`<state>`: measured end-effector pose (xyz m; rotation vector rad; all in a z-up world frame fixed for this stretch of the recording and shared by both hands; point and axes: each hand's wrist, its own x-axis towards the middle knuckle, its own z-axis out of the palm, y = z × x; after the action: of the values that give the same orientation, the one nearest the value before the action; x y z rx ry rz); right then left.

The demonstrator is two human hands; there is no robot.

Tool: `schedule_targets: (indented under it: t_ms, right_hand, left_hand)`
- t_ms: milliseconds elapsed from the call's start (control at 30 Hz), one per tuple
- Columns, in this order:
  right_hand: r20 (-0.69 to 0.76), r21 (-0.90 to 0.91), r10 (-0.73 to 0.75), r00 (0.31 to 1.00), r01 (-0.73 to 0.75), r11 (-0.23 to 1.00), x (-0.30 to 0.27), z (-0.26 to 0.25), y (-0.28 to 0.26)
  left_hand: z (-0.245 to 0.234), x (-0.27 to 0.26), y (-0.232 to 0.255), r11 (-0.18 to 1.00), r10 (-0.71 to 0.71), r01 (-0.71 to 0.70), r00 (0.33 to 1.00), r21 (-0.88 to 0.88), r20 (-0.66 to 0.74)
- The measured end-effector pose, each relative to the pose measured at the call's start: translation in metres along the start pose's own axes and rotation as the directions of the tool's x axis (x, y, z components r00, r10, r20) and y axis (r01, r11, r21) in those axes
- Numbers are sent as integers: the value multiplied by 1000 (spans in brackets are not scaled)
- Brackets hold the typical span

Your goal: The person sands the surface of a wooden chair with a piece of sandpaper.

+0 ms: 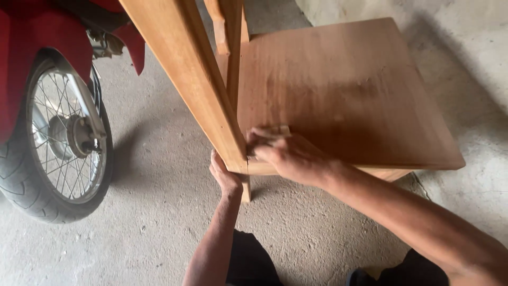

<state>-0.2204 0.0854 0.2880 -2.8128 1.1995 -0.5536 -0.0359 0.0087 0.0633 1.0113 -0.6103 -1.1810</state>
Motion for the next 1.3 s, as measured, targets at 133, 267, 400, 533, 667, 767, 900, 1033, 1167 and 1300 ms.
schedule_targets:
  t_ms: [133,267,400,533,667,767,900,1033,1167,1300]
  right_hand:
    - [-259,21,-171,951,183,983,-76,-16,14]
    - [-183,152,-71,981,99,983,-127,-38,39]
    - [-150,125,-67,986,86,988,-95,-4,41]
    - [-211,98,-137,968,161,982,-23,15,5]
    - [-252,131,-122,960,158,979,-52,-4,6]
    - [-292,111,-111,950,149,983,-107,-27,23]
    - [-312,31,-66,948,80,996,-130,-31,36]
    - [-223,102,-71,972,95,990,-63,-7,11]
    - [-275,44,-105,956,121,992,-29,17,-4]
    - [-352,73,-159,923,196,978,-73,-5,7]
  left_hand:
    - [3,-1,-2,992,-51,49,999,-120,-13]
    - [3,0,-4,980,-164,146,978,-133,-128]
    - [-6,1,-12,995,-85,81,994,-55,-69]
    - [-15,14,-21,999,51,-51,998,13,45]
    - [-2,6,-5,995,-94,97,992,37,-84]
    - [-14,10,-23,995,-98,98,985,-8,-139]
    - [-22,18,-39,999,-3,8,993,35,-122]
    - [-21,16,-35,971,109,-90,991,221,-78]
    - [-20,18,-18,995,49,-48,999,89,-19]
    - [-6,7,-4,998,59,-60,997,32,42]
